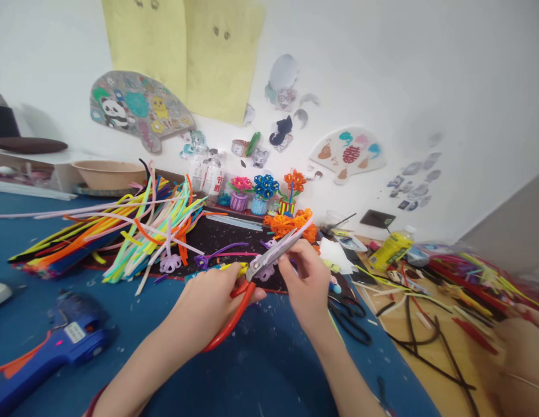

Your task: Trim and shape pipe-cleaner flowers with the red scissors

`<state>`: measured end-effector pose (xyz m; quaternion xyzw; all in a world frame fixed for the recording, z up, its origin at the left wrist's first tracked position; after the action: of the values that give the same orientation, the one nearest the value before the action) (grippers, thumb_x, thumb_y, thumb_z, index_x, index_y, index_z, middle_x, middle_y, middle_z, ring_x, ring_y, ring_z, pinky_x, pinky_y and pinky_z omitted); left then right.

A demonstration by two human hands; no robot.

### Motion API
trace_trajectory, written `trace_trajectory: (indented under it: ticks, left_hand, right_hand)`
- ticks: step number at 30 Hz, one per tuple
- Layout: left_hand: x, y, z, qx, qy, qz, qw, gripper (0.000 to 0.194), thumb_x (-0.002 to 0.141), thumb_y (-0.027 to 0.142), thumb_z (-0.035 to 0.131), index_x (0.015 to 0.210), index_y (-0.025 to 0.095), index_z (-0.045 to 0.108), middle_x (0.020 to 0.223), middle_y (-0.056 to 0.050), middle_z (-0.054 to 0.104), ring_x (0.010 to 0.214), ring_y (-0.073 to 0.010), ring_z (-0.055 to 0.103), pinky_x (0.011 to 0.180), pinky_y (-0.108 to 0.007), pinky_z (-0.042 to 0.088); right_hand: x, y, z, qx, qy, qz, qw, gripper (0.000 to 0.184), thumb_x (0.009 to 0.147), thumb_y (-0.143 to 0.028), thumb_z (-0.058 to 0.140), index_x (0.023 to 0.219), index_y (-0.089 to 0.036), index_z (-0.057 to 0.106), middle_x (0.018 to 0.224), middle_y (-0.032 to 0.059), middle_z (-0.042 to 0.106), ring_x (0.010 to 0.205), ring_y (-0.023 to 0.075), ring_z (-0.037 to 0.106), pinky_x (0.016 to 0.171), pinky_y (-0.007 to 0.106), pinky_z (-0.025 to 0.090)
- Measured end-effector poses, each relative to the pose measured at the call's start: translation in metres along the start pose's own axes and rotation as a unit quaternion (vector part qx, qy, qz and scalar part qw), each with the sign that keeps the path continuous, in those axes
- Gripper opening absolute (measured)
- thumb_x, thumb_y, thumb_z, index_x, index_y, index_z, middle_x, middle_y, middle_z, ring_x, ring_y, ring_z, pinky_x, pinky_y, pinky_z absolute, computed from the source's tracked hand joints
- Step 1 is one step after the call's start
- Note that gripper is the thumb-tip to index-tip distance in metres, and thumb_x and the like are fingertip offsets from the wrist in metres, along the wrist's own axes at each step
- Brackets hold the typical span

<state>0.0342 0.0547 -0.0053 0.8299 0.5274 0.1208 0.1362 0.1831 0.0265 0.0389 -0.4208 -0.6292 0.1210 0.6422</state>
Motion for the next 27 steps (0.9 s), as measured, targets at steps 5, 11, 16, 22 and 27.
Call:
trace_trajectory:
  ticks: [5,11,16,22,27]
  left_hand:
    - [-0.0004,-0.0017,-0.0004,0.007,-0.004,0.004,1.0,0.03,0.087,0.052,0.04,0.08,0.024,0.048,0.073,-0.004,0.068,0.073,-0.0303,0.067,0.053,-0.027,0.029]
    - [-0.0017,-0.0009,0.0001,-0.004,-0.017,0.008,1.0,0.031,0.086,0.053,0.041,0.081,0.024,0.049,0.074,-0.004,0.069,0.073,-0.0288,0.068,0.053,-0.027,0.029]
    - [-0.0018,-0.0001,0.0033,0.001,-0.025,0.008,1.0,0.032,0.088,0.051,0.037,0.079,0.023,0.05,0.075,-0.006,0.068,0.074,-0.0288,0.067,0.055,-0.027,0.031]
    - [-0.0023,-0.0018,0.0018,-0.005,-0.017,0.003,1.0,0.033,0.087,0.052,0.039,0.073,0.023,0.047,0.066,-0.004,0.064,0.066,-0.025,0.065,0.052,-0.026,0.028]
    - [-0.0011,0.0001,0.0017,-0.031,-0.022,0.006,0.999,0.032,0.086,0.051,0.042,0.07,0.023,0.045,0.064,-0.003,0.062,0.061,-0.021,0.062,0.052,-0.025,0.027]
  right_hand:
    - [0.0026,0.0004,-0.0011,-0.012,-0.005,-0.006,1.0,0.007,0.086,-0.019,0.056,0.08,-0.02,0.06,0.079,0.0019,0.058,0.076,0.0164,0.055,0.068,0.03,0.044]
    - [0.0023,0.0013,0.0014,-0.017,-0.018,-0.004,1.0,0.007,0.086,-0.018,0.055,0.082,-0.02,0.06,0.082,0.0021,0.059,0.078,0.0169,0.055,0.07,0.03,0.043]
    - [0.0011,0.0017,0.0025,-0.006,-0.023,-0.004,1.0,0.007,0.087,-0.019,0.054,0.083,-0.021,0.059,0.083,0.0021,0.058,0.08,0.0172,0.055,0.07,0.03,0.043]
    - [0.0007,0.0008,0.0026,-0.002,-0.023,-0.006,1.0,0.008,0.089,-0.02,0.052,0.085,-0.021,0.059,0.084,0.0022,0.057,0.08,0.0168,0.054,0.07,0.03,0.043]
    - [0.0017,-0.0008,0.0025,0.0,-0.018,-0.004,1.0,0.007,0.088,-0.021,0.053,0.085,-0.02,0.059,0.083,0.0023,0.057,0.08,0.0171,0.054,0.07,0.03,0.043]
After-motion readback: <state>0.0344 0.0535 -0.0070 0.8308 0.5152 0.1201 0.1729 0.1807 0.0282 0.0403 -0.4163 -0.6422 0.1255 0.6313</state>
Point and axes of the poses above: each hand's wrist, its own x-axis towards the middle knuckle, its own z-axis out of the palm, y = z × x, the point moved 8 cm from there along x, towards the middle knuckle
